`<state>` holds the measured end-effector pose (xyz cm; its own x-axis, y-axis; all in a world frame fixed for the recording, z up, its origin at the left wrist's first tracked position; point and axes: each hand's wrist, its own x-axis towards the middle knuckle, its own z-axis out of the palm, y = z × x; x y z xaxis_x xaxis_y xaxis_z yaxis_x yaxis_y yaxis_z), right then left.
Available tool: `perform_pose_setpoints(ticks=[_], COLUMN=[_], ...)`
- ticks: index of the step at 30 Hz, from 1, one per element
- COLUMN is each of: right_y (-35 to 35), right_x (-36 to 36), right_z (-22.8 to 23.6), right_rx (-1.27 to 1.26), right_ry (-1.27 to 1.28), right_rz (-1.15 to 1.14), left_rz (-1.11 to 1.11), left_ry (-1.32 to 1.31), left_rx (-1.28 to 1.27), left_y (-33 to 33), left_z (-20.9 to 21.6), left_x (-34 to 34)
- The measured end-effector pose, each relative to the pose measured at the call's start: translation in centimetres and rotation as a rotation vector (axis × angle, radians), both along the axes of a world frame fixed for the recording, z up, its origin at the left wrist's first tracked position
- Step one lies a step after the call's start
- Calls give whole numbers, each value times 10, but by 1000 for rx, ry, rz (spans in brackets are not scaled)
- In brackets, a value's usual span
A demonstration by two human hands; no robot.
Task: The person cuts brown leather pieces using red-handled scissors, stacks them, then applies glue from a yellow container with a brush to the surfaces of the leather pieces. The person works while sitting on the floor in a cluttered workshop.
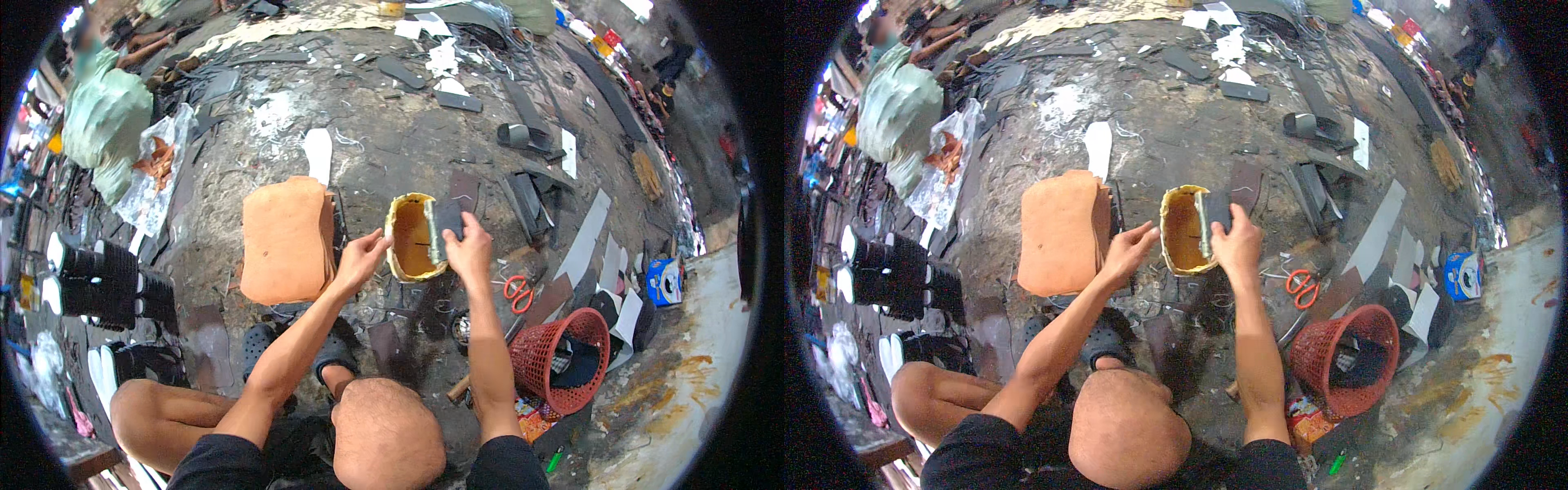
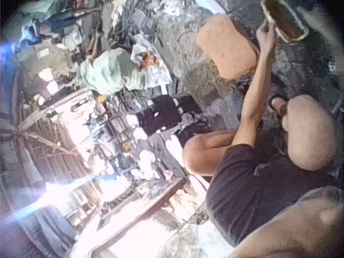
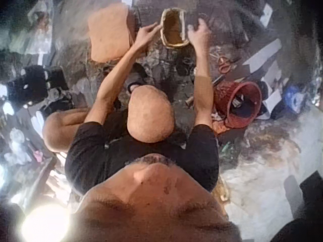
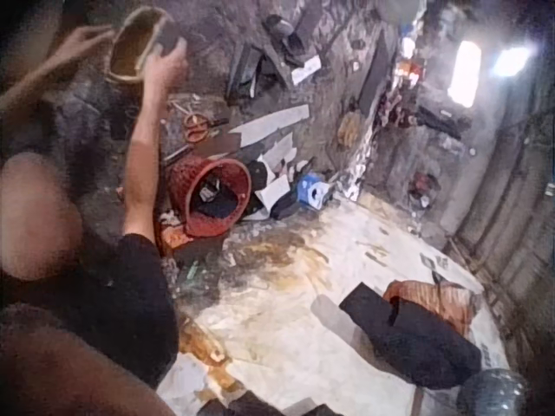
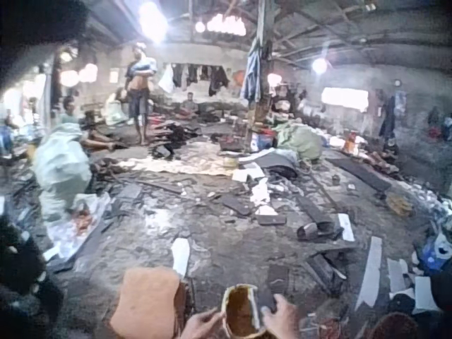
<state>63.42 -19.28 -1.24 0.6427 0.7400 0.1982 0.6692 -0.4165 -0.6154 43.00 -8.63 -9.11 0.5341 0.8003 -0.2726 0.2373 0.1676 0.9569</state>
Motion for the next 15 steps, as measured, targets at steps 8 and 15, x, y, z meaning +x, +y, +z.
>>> perform_pose_setpoints(ticks=[8, 15], right_y=[38, -18], right_x=[-37, 44], right_z=[-55, 24], right_rx=[-311, 46], right_ry=[-114, 212], right_rz=[71, 232], left_rz=[590, 361], left_ry=[417, 231], left_rx=[686, -63], left_y=[70, 58], left_z=[34, -8], left_x=[-202, -252])
